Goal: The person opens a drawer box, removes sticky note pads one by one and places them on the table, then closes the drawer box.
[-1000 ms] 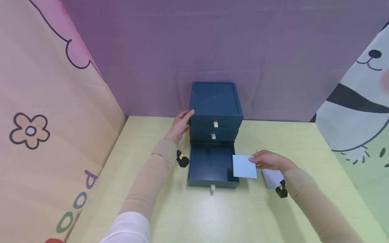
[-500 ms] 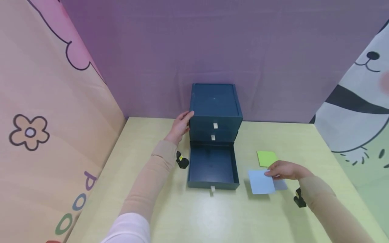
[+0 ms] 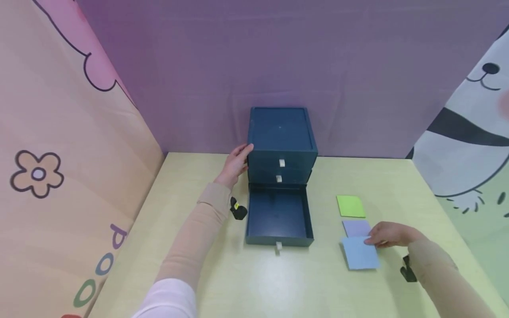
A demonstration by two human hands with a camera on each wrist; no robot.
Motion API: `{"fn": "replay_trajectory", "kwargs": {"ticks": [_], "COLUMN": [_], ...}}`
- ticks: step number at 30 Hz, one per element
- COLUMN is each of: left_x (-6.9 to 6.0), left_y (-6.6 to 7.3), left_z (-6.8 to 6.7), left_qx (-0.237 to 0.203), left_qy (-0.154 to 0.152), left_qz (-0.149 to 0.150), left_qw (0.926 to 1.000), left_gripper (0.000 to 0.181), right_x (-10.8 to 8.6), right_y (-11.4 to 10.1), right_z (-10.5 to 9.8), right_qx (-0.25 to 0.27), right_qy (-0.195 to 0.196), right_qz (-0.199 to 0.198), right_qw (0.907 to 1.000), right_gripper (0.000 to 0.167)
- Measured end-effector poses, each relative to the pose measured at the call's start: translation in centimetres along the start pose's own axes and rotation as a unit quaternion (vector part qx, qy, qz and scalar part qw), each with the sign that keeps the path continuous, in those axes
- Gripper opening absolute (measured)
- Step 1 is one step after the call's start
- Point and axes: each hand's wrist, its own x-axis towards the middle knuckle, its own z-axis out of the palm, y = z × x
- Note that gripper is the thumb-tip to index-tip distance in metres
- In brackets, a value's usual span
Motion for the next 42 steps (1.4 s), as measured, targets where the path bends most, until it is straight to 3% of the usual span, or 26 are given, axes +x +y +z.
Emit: {"fn": "replay_trajectory", "kwargs": {"ticks": [11, 23, 34, 39, 42], "left_x": [-0.1, 0.0, -0.2, -0.3, -0.2], "left_y": [-0.1, -0.3, -0.2, -0.2, -0.1], "left_z": [0.1, 0.0, 0.0, 0.0, 0.0], "left_qx": [-0.005, -0.005, -0.004, -0.003, -0.002], "left_qy": [-0.009, -0.005, -0.007, -0.011, -0.013], "left_qz": [0.006, 0.001, 0.003, 0.004, 0.009], "left_qw": [0.9999, 1.0, 1.0, 0.9999, 0.9999], "left_gripper": [0.06, 0.06, 0.06, 0.06, 0.06], "right_x": [-0.6, -1.3, -1.0, -1.0, -1.0], "right_y": [1.9, 2.6, 2.3, 1.9, 1.5], "right_z": [0.4, 0.6, 2.0, 2.5, 2.6], "right_qx": [-0.023, -0.061, -0.171, -0.166, -0.146], "right_qy": [0.003, 0.007, 0.058, 0.089, 0.1], "right_qz": [0.021, 0.034, 0.051, 0.106, 0.113], "right_qw": [0.9995, 0.9976, 0.9822, 0.9763, 0.9777], "right_gripper": [0.025, 0.02, 0.035, 0.026, 0.025]}}
